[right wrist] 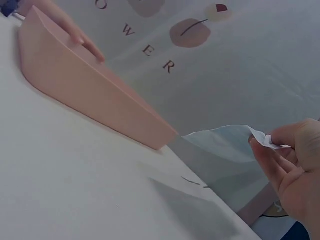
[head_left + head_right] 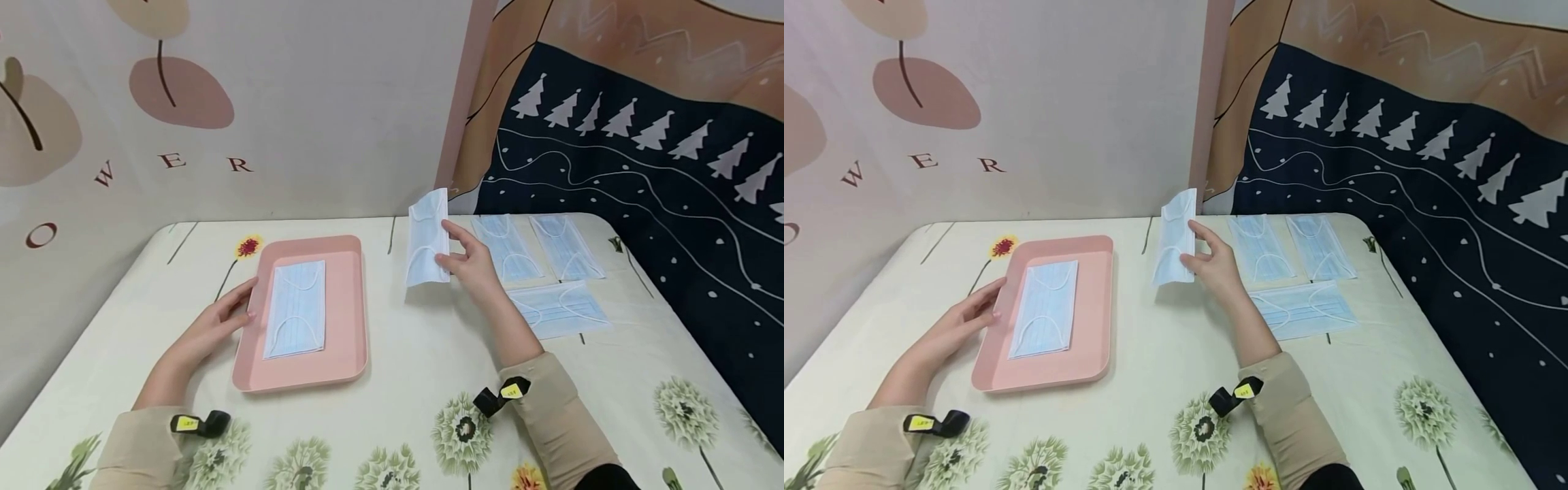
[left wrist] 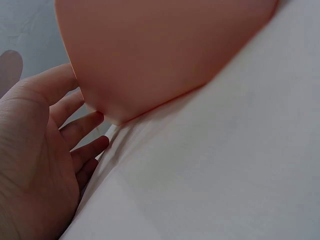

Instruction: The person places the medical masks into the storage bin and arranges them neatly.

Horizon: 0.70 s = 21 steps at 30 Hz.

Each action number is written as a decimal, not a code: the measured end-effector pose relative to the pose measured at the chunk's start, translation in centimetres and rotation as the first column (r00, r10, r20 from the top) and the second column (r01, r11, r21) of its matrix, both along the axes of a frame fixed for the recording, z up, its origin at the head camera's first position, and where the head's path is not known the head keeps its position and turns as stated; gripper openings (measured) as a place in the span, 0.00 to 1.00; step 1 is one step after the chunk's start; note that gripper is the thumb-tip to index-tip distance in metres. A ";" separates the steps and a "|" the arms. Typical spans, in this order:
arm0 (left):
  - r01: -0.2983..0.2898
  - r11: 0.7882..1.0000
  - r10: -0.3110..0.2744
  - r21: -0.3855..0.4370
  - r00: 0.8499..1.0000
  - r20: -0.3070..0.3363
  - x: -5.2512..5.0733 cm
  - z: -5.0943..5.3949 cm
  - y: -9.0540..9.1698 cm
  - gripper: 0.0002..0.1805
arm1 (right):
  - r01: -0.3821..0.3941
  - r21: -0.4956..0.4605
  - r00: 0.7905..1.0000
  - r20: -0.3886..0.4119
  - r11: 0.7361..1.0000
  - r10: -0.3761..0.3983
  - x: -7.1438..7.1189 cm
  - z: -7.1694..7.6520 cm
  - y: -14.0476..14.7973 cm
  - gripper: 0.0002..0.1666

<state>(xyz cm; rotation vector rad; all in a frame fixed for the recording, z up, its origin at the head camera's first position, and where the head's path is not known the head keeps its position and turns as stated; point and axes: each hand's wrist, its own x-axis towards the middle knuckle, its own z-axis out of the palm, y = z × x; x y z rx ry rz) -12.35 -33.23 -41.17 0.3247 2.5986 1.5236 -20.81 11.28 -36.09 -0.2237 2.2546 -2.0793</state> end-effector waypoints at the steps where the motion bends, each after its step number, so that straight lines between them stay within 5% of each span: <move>1: 0.002 1.000 -0.002 0.004 1.000 0.001 0.0 0.0 0.0 0.36 | -0.003 -0.002 1.000 0.001 1.000 0.003 0.1 0.1 -0.2 0.39; 21: -0.004 1.000 0.004 -0.018 1.000 -0.004 0.0 0.2 0.1 0.36 | -0.081 -0.140 0.997 0.008 0.987 0.083 2.2 0.6 -5.4 0.38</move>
